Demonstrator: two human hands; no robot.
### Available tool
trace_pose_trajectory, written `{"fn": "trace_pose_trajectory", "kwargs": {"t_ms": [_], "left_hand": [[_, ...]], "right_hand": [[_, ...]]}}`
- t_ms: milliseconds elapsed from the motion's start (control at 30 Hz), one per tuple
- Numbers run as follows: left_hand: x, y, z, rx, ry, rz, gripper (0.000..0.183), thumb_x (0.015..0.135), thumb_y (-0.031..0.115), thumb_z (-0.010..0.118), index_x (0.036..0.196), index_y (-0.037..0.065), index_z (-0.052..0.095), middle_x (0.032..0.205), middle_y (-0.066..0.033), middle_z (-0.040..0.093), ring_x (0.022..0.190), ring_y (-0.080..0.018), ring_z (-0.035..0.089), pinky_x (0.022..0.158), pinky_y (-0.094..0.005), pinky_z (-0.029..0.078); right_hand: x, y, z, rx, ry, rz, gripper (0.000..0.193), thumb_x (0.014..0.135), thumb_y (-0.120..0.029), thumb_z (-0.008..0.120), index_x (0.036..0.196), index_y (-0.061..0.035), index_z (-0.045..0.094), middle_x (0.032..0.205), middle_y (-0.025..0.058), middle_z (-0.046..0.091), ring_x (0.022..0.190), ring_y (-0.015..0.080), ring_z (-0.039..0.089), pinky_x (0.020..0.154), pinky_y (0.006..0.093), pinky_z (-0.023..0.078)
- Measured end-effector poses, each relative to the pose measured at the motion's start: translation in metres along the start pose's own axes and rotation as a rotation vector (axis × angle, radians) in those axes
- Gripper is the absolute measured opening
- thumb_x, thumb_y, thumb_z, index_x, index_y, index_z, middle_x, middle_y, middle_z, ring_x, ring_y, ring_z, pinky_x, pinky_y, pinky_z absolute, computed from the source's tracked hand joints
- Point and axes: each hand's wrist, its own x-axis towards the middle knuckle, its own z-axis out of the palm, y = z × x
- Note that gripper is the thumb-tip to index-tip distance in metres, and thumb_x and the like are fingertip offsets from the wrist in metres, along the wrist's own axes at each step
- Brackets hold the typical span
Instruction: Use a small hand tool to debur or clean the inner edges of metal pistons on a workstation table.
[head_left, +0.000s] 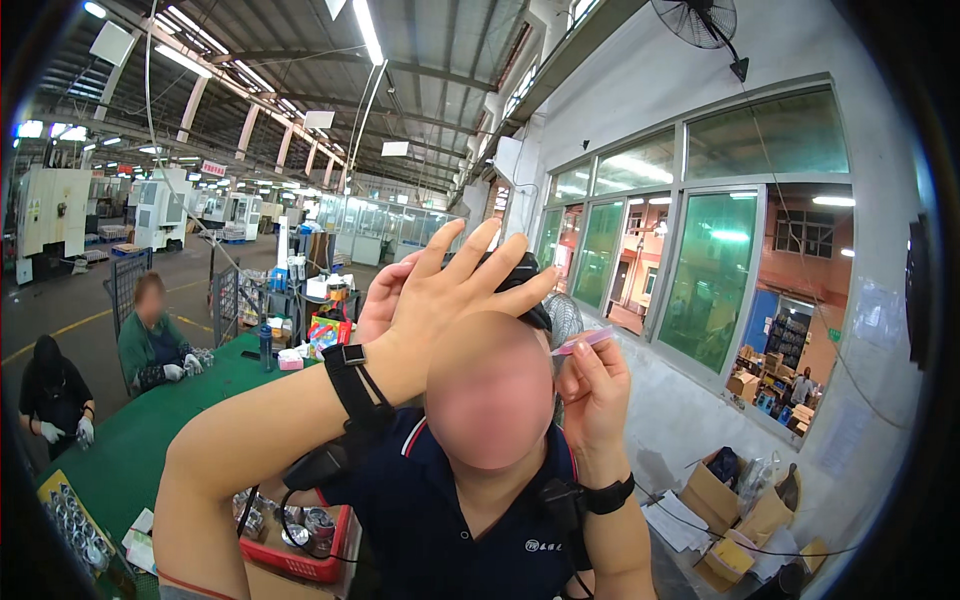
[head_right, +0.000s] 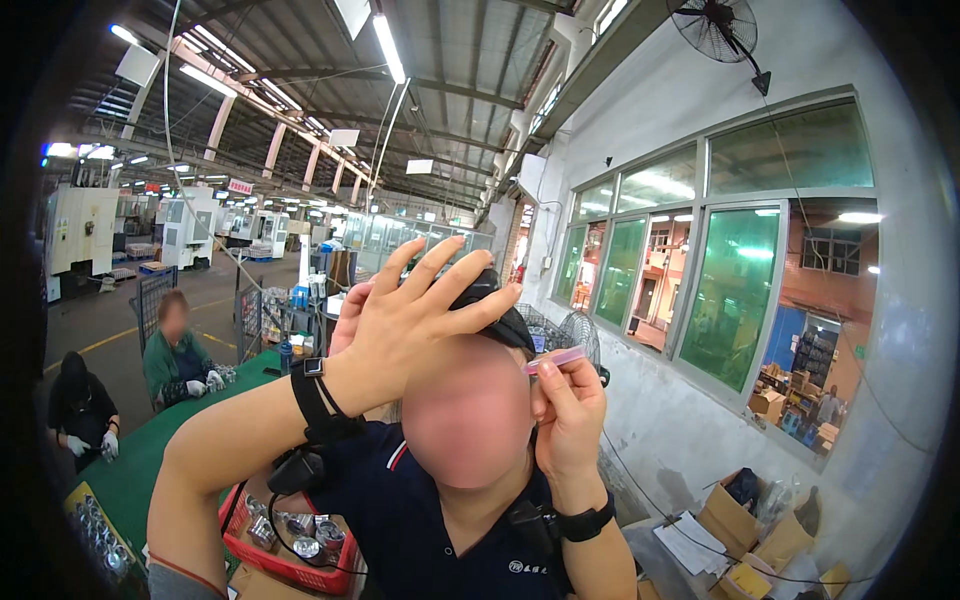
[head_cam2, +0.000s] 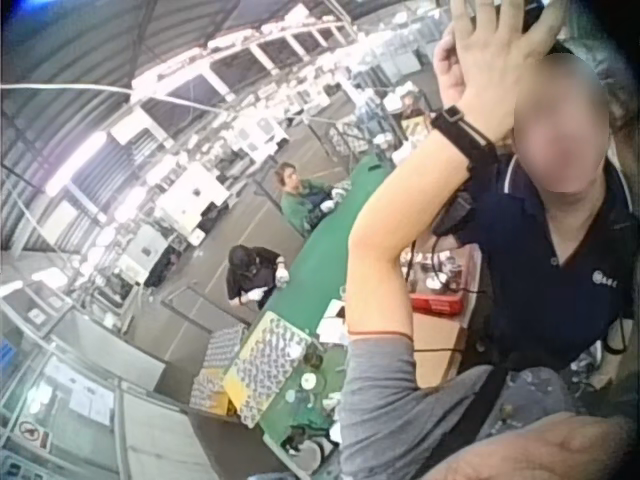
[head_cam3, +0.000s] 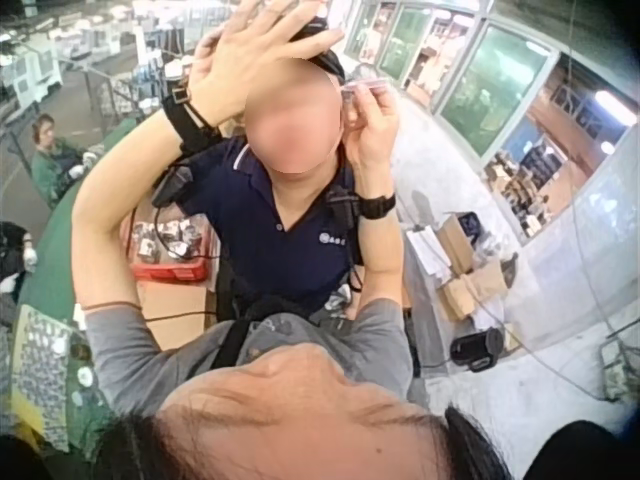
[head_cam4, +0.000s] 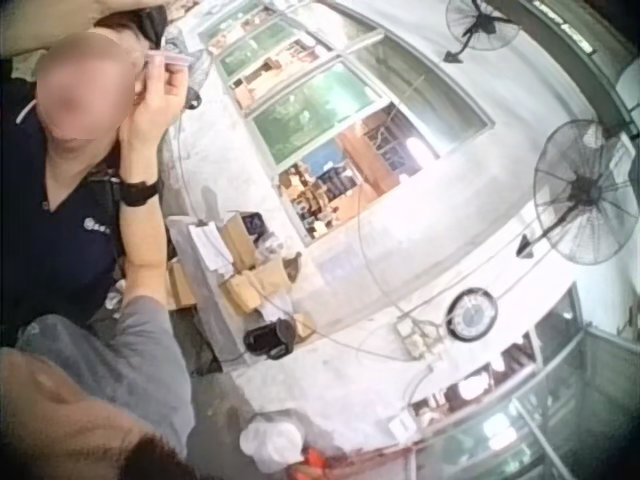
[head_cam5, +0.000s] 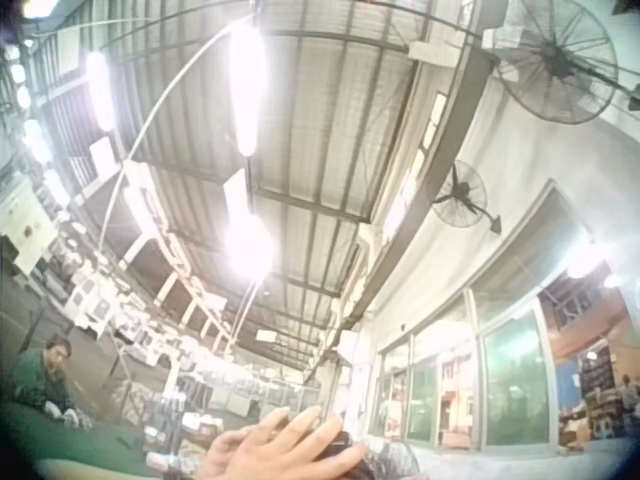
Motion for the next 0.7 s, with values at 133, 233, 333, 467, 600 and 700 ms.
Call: {"fn": "trace_pose_trajectory", "kwargs": {"t_ms": [133, 233, 333, 467, 600, 700], "left_hand": [[-0.001, -0.003, 0.001, 0.065, -0.007, 0.026, 0.063, 0.087, 0.062, 0.066, 0.139, 0.026, 0.064, 0.14, -0.0085, 0.056, 0.138, -0.0303, 0.048, 0.118, -0.0522, 0.029], [0.0, -0.002, 0.004, -0.013, -0.006, -0.002, 0.064, 0.088, 0.063, 0.066, 0.139, 0.025, 0.063, 0.139, -0.0091, 0.056, 0.137, -0.0309, 0.048, 0.118, -0.0521, 0.03], [-0.001, -0.001, 0.005, -0.032, -0.005, -0.011, 0.064, 0.088, 0.063, 0.066, 0.139, 0.024, 0.063, 0.139, -0.0094, 0.056, 0.137, -0.0315, 0.048, 0.117, -0.0522, 0.03], [-0.002, -0.001, 0.006, -0.021, 0.003, -0.021, 0.064, 0.089, 0.062, 0.065, 0.14, 0.024, 0.063, 0.139, -0.0094, 0.056, 0.137, -0.0314, 0.047, 0.117, -0.0519, 0.03], [-0.004, -0.002, 0.01, -0.032, 0.005, -0.036, 0.063, 0.088, 0.06, 0.065, 0.14, 0.023, 0.063, 0.139, -0.0089, 0.056, 0.137, -0.0311, 0.047, 0.117, -0.0515, 0.03], [-0.006, -0.004, 0.013, -0.017, 0.003, -0.031, 0.063, 0.088, 0.059, 0.066, 0.14, 0.023, 0.062, 0.139, -0.0085, 0.055, 0.137, -0.0311, 0.047, 0.117, -0.0511, 0.03]], "right_hand": [[0.002, 0.003, 0.003, -0.121, -0.037, -0.039, 0.008, 0.1, -0.012, 0.07, 0.101, -0.0059, 0.065, 0.073, -0.0018, 0.059, 0.056, 0.0063, 0.045, 0.052, 0.0236, 0.036], [0.009, 0.004, 0.006, -0.208, -0.04, -0.061, 0.009, 0.099, -0.011, 0.071, 0.1, -0.0057, 0.065, 0.071, -0.0023, 0.057, 0.054, 0.0058, 0.043, 0.05, 0.0228, 0.033], [0.015, 0.005, 0.005, -0.254, -0.069, -0.063, 0.009, 0.099, -0.011, 0.072, 0.1, -0.0057, 0.064, 0.07, -0.0031, 0.056, 0.054, 0.0051, 0.041, 0.05, 0.0224, 0.031], [0.017, 0.008, -0.002, -0.191, -0.111, -0.05, 0.007, 0.098, -0.006, 0.071, 0.103, -0.0027, 0.066, 0.08, 0.0006, 0.066, 0.057, 0.0048, 0.049, 0.051, 0.021, 0.035], [0.017, 0.009, 0.0, -0.208, -0.087, -0.053, 0.007, 0.098, -0.006, 0.071, 0.103, -0.0025, 0.066, 0.08, 0.0007, 0.065, 0.056, 0.0049, 0.048, 0.051, 0.0213, 0.035], [0.02, 0.01, 0.004, -0.243, -0.064, -0.043, 0.01, 0.099, -0.011, 0.071, 0.1, -0.0052, 0.064, 0.07, -0.0029, 0.055, 0.052, 0.0059, 0.04, 0.049, 0.024, 0.03]]}}
